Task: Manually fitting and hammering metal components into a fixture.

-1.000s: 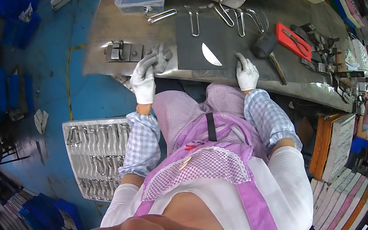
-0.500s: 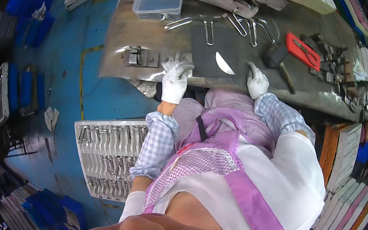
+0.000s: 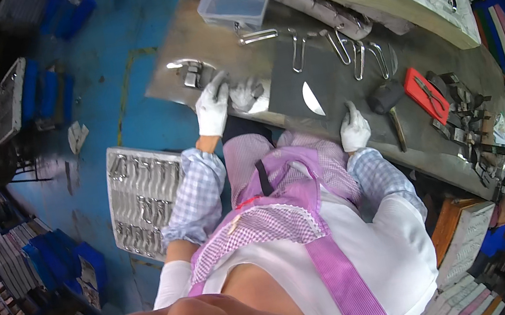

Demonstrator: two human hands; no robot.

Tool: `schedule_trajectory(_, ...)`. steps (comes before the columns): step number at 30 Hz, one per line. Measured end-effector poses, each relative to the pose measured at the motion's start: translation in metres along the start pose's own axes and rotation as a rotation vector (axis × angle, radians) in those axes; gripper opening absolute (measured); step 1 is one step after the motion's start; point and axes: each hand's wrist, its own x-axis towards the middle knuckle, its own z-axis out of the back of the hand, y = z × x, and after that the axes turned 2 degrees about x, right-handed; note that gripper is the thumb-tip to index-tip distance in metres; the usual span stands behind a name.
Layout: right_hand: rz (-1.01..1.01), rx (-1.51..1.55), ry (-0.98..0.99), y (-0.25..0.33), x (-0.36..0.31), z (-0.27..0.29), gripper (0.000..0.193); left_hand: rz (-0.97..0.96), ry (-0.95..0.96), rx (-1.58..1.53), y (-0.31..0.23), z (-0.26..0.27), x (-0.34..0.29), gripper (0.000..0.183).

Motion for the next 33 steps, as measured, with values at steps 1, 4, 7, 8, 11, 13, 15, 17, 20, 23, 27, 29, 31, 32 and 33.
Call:
schedule_trajectory(1,0.017,0.018,-0.035,0.002,0.0,0.002,0.034,-0.002,0.008,0.044,-0.002,-0.004,0.001,0.031)
schedule_trajectory(4,0.012,-0.002,-0.045,0.004,0.002,-0.002,0.033,-0.026,0.053,0.047,0.002,-0.018,0.008,0.031)
schedule_trajectory(7,-0.003,-0.005,-0.06,0.005,0.002,-0.005,0.033,0.0,0.114,0.114,0.015,-0.034,0.008,0.031)
schedule_trajectory(8,0.004,-0.008,-0.052,0.005,0.003,-0.007,0.033,0.004,0.132,0.112,0.018,-0.039,0.006,0.031)
schedule_trajectory(11,0.023,-0.002,-0.1,0.008,0.005,-0.005,0.035,0.034,0.143,0.1,0.017,-0.046,-0.002,0.031)
schedule_trajectory(13,0.02,0.005,-0.092,0.006,0.004,-0.006,0.035,0.046,0.132,0.091,0.015,-0.046,-0.003,0.031)
schedule_trajectory(15,0.022,0.014,-0.09,0.005,0.006,-0.007,0.036,0.047,0.121,0.096,0.015,-0.046,-0.002,0.031)
schedule_trajectory(17,0.033,0.009,-0.136,0.004,0.006,-0.007,0.036,0.043,0.105,0.101,0.013,-0.049,-0.003,0.031)
schedule_trajectory(20,0.031,0.012,-0.125,0.005,0.007,-0.002,0.036,0.033,0.108,0.12,0.013,-0.051,0.001,0.032)
schedule_trajectory(23,0.037,0.011,-0.106,0.003,0.01,0.0,0.037,0.165,0.099,0.212,0.011,-0.059,0.023,0.048)
schedule_trajectory(27,0.035,0.062,-0.054,0.001,0.012,0.006,0.04,0.236,0.135,0.422,-0.006,-0.081,0.078,0.078)
schedule_trajectory(29,0.099,0.122,-0.017,-0.002,0.017,0.009,0.049,0.274,0.133,0.477,0.0,-0.095,0.105,0.079)
schedule_trajectory(31,0.133,0.124,0.049,-0.01,0.024,0.006,0.051,0.421,0.164,0.461,-0.005,-0.111,0.131,0.08)
schedule_trajectory(32,0.188,0.128,0.126,-0.013,0.027,0.004,0.053,0.365,0.082,0.455,0.009,-0.122,0.137,0.074)
schedule_trajectory(33,0.232,0.165,0.084,-0.012,0.032,0.007,0.054,0.327,0.055,0.44,0.027,-0.125,0.137,0.071)
